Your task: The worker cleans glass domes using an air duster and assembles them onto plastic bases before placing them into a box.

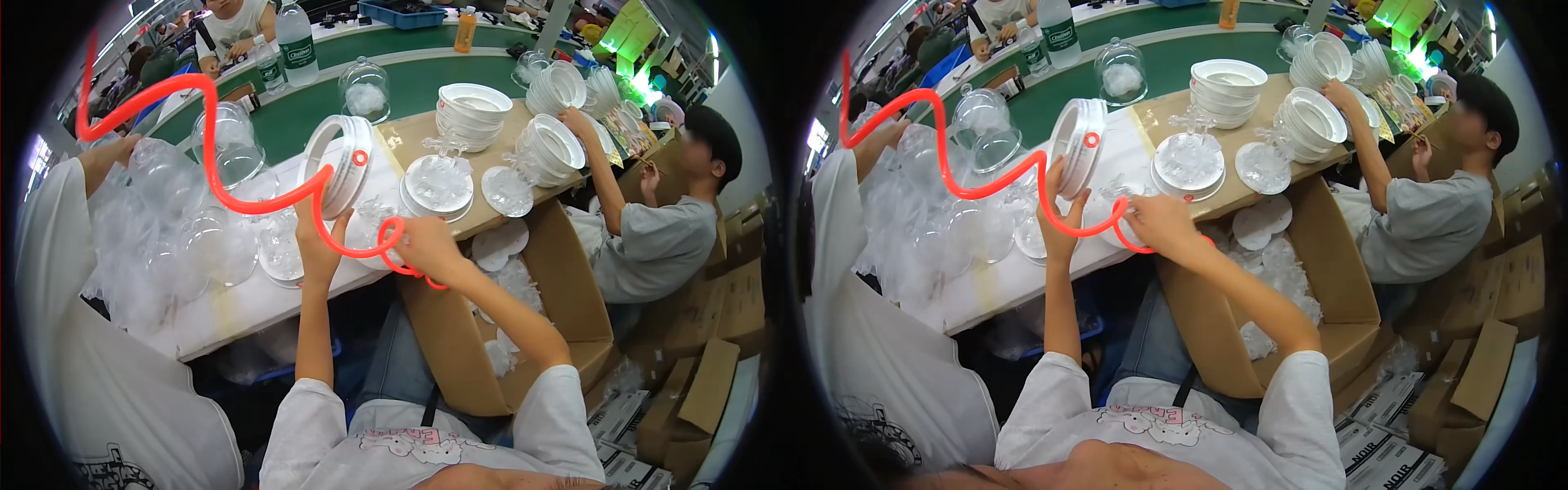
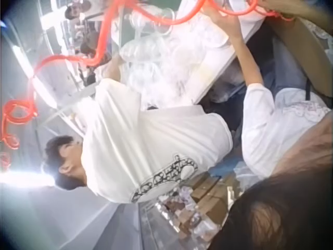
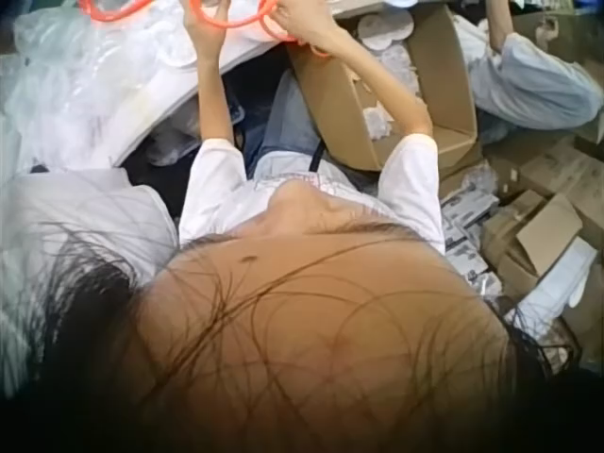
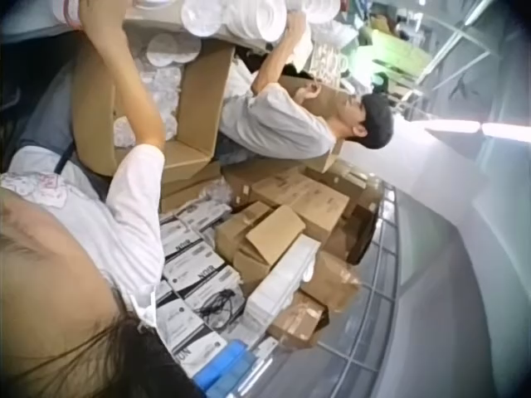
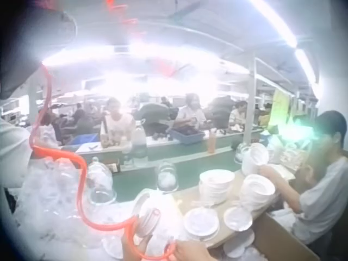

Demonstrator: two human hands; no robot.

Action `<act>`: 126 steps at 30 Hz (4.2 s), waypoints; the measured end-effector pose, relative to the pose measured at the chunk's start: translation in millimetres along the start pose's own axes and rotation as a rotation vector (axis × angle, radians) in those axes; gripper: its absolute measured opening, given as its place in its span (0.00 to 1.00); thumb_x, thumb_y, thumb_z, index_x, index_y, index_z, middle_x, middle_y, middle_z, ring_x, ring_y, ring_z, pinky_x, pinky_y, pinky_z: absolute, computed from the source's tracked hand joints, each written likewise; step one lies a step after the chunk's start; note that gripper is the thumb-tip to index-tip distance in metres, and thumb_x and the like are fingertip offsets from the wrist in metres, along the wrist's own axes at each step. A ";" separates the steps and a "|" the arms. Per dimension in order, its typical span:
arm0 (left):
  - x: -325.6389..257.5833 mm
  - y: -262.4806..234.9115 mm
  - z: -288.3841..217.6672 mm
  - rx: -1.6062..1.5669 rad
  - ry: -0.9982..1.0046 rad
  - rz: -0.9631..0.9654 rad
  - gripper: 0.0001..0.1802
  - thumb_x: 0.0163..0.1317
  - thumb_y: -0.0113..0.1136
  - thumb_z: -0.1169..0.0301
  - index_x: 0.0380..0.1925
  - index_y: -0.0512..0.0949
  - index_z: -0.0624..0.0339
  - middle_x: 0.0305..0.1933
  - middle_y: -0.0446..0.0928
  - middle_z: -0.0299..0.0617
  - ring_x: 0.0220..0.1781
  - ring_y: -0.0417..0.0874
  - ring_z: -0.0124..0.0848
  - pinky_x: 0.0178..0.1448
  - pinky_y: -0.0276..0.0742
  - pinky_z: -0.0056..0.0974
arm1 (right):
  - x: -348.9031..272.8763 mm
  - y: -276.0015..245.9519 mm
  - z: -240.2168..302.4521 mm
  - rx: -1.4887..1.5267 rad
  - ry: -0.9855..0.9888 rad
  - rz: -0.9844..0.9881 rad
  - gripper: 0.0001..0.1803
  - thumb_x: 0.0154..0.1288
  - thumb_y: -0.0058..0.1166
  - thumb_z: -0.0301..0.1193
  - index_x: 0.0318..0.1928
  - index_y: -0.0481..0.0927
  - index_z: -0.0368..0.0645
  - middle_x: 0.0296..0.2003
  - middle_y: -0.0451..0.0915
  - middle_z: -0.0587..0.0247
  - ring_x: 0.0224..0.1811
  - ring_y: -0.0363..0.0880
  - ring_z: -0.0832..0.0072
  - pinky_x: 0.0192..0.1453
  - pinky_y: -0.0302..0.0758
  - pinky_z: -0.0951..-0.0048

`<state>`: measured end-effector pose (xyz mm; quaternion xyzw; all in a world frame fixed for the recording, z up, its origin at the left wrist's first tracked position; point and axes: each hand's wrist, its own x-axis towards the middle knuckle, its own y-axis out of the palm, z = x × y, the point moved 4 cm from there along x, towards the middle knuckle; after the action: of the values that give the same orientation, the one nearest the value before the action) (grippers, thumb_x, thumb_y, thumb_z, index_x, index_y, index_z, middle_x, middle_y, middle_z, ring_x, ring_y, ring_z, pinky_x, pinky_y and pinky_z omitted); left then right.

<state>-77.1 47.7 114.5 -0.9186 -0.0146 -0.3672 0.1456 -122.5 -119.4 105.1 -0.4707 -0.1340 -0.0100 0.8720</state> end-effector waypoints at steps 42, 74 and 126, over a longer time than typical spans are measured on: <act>26.2 67.1 58.6 -1.270 -0.857 0.015 0.30 0.68 0.34 0.49 0.57 0.64 0.63 0.56 0.70 0.45 0.57 0.72 0.39 0.61 0.67 0.44 | 112.4 -83.2 3.4 -0.056 -0.327 -0.417 0.22 0.47 0.64 0.37 0.43 0.73 0.46 0.42 0.75 0.65 0.41 0.78 0.69 0.41 0.75 0.70; -98.4 23.9 33.6 0.255 -0.185 0.104 0.29 0.47 0.65 0.77 0.50 0.67 0.68 0.56 0.61 0.56 0.61 0.63 0.51 0.62 0.62 0.49 | 104.4 0.0 -40.9 0.166 -0.067 -0.172 0.14 0.52 0.55 0.33 0.35 0.79 0.36 0.29 0.79 0.47 0.33 0.78 0.54 0.38 0.73 0.64; -92.8 21.0 52.4 0.377 -0.455 0.037 0.57 0.33 0.77 0.68 0.60 0.52 0.80 0.64 0.55 0.65 0.68 0.55 0.51 0.69 0.50 0.44 | 100.5 38.7 4.9 -0.052 -0.204 -0.070 0.09 0.55 0.50 0.30 0.34 0.73 0.39 0.26 0.76 0.54 0.29 0.77 0.57 0.32 0.74 0.59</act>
<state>-106.9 49.6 10.1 -0.9342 -0.0979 -0.1399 0.3132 -21.2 -82.9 100.4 -0.4867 -0.2383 0.0041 0.8404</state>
